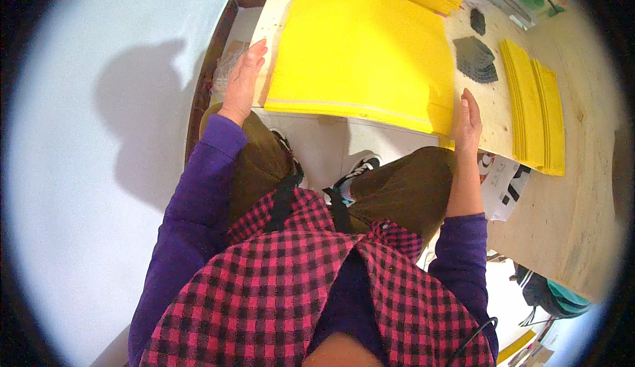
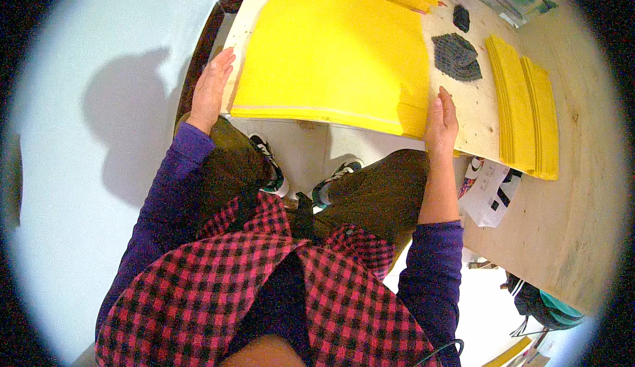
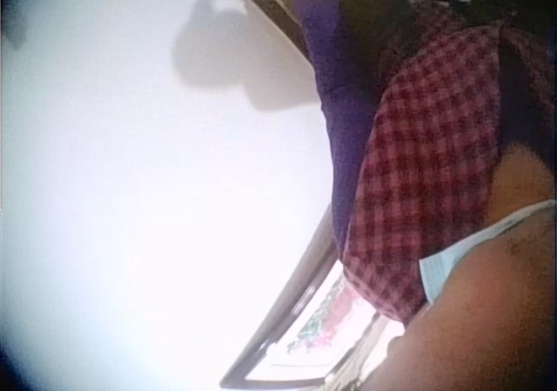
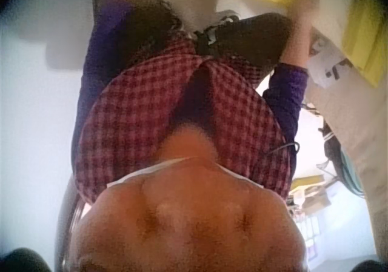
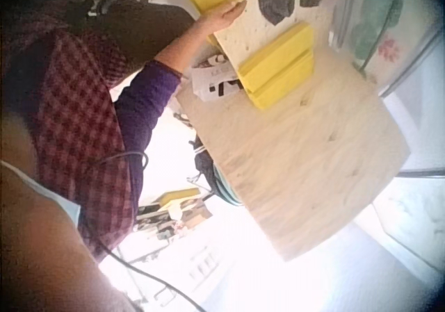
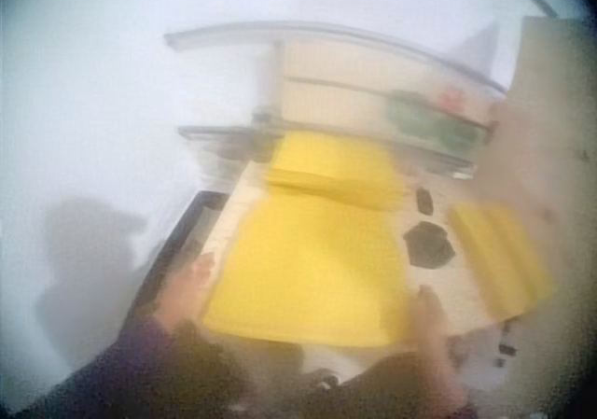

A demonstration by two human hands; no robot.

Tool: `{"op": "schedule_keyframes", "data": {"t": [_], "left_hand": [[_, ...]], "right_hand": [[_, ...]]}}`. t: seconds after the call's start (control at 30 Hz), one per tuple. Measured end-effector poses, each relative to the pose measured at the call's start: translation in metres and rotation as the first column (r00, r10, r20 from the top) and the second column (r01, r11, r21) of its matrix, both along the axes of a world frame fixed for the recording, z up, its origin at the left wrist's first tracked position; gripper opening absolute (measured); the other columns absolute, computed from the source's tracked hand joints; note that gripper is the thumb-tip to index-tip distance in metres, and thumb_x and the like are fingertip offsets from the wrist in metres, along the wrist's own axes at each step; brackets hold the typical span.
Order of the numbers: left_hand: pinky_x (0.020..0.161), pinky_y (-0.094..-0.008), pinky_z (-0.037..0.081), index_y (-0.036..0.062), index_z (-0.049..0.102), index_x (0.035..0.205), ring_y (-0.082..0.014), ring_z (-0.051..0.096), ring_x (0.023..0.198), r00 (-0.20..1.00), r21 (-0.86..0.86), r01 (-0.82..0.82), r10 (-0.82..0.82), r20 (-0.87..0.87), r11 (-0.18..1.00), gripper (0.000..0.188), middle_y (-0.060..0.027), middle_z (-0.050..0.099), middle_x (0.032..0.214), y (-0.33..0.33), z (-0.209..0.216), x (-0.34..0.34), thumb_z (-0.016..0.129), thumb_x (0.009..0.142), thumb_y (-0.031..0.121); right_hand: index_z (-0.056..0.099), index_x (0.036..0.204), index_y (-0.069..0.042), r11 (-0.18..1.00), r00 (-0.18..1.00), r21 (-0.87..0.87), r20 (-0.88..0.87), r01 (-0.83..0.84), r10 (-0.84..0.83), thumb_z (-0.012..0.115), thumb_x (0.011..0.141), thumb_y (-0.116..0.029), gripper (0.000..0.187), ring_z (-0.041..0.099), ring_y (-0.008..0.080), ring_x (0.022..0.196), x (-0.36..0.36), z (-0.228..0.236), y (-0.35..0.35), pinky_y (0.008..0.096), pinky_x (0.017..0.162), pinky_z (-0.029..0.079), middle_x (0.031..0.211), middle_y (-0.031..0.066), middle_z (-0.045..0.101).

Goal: The person folds a large yellow sheet of material on a wooden table. They fold it in half, then fold the edges inward, and finally fold it into thirds. The folded sheet is then placed on a stack of similar folded sheets.

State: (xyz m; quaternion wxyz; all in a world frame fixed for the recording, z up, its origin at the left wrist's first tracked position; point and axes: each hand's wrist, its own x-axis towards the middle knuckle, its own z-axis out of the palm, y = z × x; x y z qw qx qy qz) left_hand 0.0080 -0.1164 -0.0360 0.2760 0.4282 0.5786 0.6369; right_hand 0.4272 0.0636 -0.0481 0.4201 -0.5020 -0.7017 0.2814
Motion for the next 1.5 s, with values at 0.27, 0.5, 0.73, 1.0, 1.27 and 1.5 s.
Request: {"op": "schedule_keyframes", "data": {"t": [0.27,0.5,0.73,1.0,1.27,1.5], "left_hand": [[0.104,-0.0313,0.036,0.0004,0.056,0.127,-0.0201,0.052,0.118,0.967,-0.15,0.027,-0.064,-0.247,0.988,0.045,-0.011,0.059,0.125,-0.005,0.006,0.007,0.035,0.103,0.032],[0.098,-0.0312,0.042,0.0017,0.061,0.12,-0.0232,0.058,0.111,0.906,-0.181,-0.019,-0.059,-0.42,0.983,0.039,-0.0135,0.063,0.119,-0.008,-0.002,0.008,0.04,0.102,0.03],[0.096,-0.0338,0.045,0.0016,0.062,0.114,-0.0292,0.059,0.109,0.842,-0.084,-0.03,-0.02,-0.539,0.996,0.026,-0.0166,0.064,0.113,-0.009,-0.007,0.008,0.057,0.09,0.009],[0.095,-0.0356,0.047,0.0013,0.063,0.108,-0.0304,0.059,0.106,0.741,-0.071,-0.066,0.002,-0.672,0.995,0.027,-0.0155,0.064,0.111,-0.008,-0.006,0.008,0.06,0.082,0.0],[0.091,-0.0345,0.049,0.0011,0.066,0.1,-0.0277,0.062,0.102,0.671,-0.055,-0.079,0.013,-0.741,0.995,0.018,-0.0125,0.067,0.105,-0.005,-0.007,0.004,0.061,0.082,-0.002],[0.088,-0.0342,0.05,0.0009,0.066,0.096,-0.0278,0.063,0.098,0.658,-0.023,-0.078,0.034,-0.752,0.997,0.016,-0.0124,0.067,0.103,-0.004,-0.008,0.003,0.062,0.081,-0.002]], "right_hand": [[0.048,0.135,-0.003,0.999,0.996,-0.045,0.087,0.0,0.004,0.052,0.096,-0.031,0.048,0.047,0.0269,0.128,-0.014,-0.006,0.013,0.0335,0.107,0.034,0.135,0.0169,0.052],[0.048,0.134,-0.004,1.0,0.965,0.02,0.261,-0.007,0.002,0.056,0.094,-0.03,0.049,0.05,0.0318,0.123,-0.015,-0.008,0.01,0.0369,0.104,0.037,0.132,0.0199,0.053],[0.049,0.133,-0.004,0.997,0.943,0.073,0.333,0.005,-0.029,0.057,0.092,-0.033,0.05,0.051,0.0364,0.12,-0.018,-0.009,0.009,0.0404,0.103,0.038,0.129,0.0211,0.054],[0.05,0.132,-0.003,0.995,0.938,0.1,0.343,0.011,-0.045,0.058,0.091,-0.031,0.05,0.052,0.036,0.12,-0.021,-0.005,0.005,0.0399,0.102,0.039,0.129,0.0209,0.054],[0.05,0.132,-0.003,0.997,0.931,0.074,0.358,0.038,-0.062,0.059,0.091,-0.029,0.05,0.051,0.0347,0.121,-0.023,0.0,0.002,0.0388,0.103,0.039,0.13,0.0199,0.055],[0.05,0.132,-0.003,0.997,0.934,0.064,0.352,0.038,-0.058,0.059,0.091,-0.03,0.049,0.051,0.0349,0.121,-0.023,-0.001,0.004,0.0391,0.103,0.039,0.13,0.0199,0.055]]}}
